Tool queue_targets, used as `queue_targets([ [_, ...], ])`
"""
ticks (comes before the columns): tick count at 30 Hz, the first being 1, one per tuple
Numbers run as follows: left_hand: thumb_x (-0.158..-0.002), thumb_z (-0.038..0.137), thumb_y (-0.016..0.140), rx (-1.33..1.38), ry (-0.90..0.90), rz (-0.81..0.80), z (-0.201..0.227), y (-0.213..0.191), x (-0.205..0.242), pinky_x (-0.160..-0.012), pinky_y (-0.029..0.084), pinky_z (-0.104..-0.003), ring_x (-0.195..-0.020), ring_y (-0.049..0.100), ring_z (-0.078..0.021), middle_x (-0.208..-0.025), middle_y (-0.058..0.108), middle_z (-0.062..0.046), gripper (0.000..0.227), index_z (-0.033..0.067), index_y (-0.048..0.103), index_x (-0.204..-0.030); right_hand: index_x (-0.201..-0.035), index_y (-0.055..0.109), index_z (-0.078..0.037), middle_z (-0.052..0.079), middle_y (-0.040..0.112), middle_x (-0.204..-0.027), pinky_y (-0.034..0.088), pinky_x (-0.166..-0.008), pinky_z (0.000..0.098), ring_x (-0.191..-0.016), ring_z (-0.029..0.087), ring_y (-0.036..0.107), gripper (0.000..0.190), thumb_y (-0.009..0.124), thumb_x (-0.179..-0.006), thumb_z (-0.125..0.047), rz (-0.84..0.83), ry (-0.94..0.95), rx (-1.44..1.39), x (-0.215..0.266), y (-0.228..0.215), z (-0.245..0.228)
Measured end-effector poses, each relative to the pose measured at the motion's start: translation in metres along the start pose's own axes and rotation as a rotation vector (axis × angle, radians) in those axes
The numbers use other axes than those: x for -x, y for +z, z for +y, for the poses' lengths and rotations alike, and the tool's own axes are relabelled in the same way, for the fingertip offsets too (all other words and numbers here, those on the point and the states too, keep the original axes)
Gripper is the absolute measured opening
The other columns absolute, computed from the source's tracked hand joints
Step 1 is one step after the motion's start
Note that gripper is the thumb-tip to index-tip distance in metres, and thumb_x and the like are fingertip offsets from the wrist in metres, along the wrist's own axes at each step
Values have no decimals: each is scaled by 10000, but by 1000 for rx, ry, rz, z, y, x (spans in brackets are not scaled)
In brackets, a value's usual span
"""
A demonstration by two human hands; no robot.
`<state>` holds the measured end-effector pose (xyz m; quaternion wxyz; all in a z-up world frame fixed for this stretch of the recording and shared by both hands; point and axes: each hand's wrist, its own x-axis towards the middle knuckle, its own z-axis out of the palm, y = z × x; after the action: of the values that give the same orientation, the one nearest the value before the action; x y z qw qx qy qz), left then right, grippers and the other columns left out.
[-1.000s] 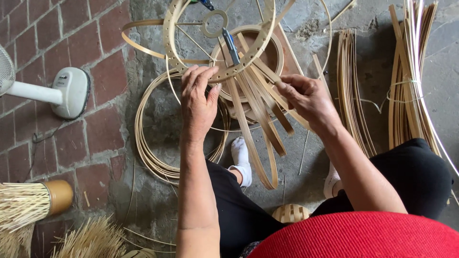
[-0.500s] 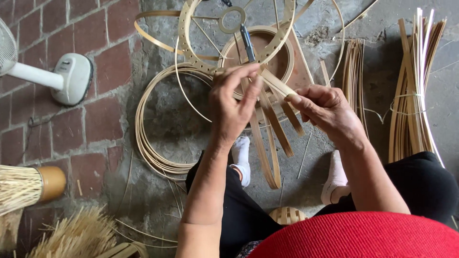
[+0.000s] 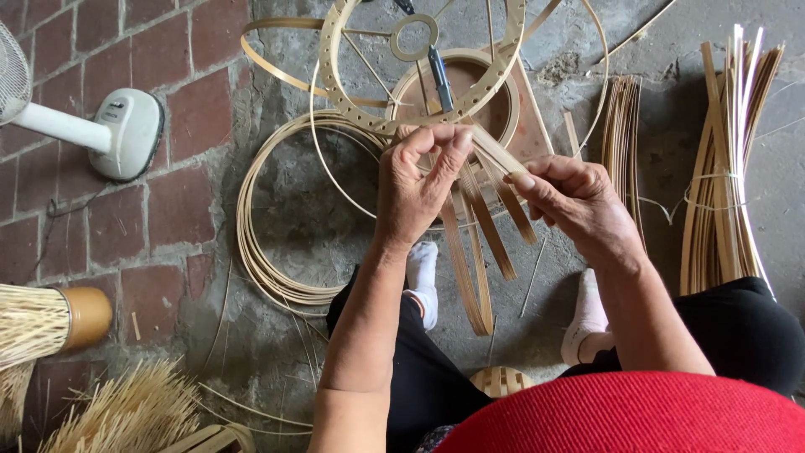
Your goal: Weaving thin bamboo strips into a circular wooden frame to assemble a craft item.
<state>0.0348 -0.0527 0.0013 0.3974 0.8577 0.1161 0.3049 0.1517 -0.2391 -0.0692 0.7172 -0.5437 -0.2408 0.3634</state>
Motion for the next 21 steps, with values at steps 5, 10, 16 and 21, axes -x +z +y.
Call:
queue_targets([
  [5,-1033,257,718,51,31,-13,0,0,1,-846,499,-301,-911,564,-113,-936,732,-1,177,86,762,-1042,-1082,780,-79,6,730,-813,495,-580,206,-676,55,622,199,738,-971,-239,-29,-37,-50,1,-1,2],
  [10,-1031,267,681,-10,23,57,-26,0,-2,-794,514,-293,-885,588,-83,-935,720,13,182,130,772,-1109,-1034,755,-71,-26,672,-747,470,-549,215,-622,57,569,183,676,-1010,-234,118,-16,67,10,-10,-14],
  [16,-925,148,792,-579,179,229,-38,-29,-4,-896,463,-389,-995,610,-232,-1043,692,-47,165,109,728,-1072,-1143,680,-48,-16,563,-746,401,-582,242,-632,74,503,257,600,-1188,-288,548,-409,-22,23,-94,8],
  [21,-921,93,795,-482,150,196,-55,-34,0,-953,485,-405,-1069,607,-287,-1122,634,-87,220,80,695,-1117,-1305,668,-74,-14,527,-792,406,-578,290,-644,112,475,285,559,-1188,-310,791,-421,-391,78,-224,69],
])
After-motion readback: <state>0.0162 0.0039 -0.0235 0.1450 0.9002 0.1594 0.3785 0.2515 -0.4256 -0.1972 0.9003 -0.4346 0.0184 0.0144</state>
